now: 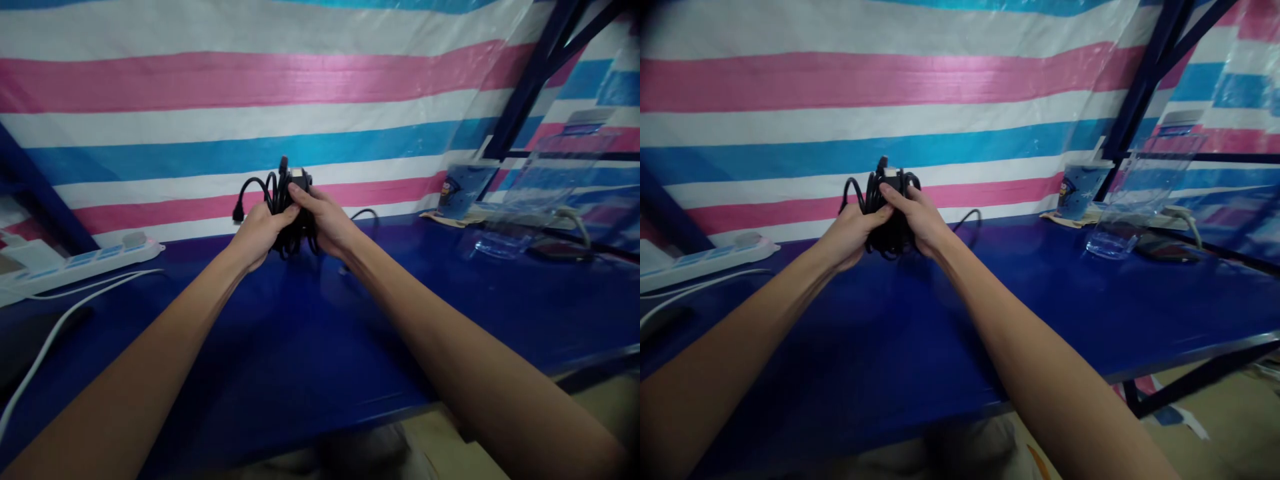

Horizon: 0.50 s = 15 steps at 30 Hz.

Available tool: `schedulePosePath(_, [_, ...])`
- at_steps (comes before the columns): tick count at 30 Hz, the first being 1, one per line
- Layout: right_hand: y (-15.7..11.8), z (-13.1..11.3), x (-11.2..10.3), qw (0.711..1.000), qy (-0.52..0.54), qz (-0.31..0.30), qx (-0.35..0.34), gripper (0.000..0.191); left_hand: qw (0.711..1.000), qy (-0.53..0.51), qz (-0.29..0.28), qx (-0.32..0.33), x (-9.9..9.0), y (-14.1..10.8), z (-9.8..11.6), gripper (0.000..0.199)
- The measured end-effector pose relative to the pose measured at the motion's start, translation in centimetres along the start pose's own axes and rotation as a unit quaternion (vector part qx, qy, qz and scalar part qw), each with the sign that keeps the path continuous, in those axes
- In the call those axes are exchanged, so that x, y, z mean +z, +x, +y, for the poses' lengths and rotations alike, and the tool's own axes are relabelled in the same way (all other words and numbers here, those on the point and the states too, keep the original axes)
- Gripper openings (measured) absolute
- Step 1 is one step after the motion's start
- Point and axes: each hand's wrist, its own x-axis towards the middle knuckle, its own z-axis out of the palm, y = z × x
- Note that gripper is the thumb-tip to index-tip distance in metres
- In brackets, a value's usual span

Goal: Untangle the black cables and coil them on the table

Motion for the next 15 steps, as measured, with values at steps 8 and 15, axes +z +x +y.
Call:
schedulePosePath(8, [0.4,-2.6,-7.1,0.856,-0.458,0.240,-0.021,0.033,0.961,0.217,0.140,-0.094,-5.1,-0.1,1.0,0.029])
schedulePosePath(15, [-0.3,-3.0,-9.2,0.649,-0.743,0.133,0.094,0.049,0.923,0.213,0.317,-0.055,-9.7,-0.4,2.9,0.035])
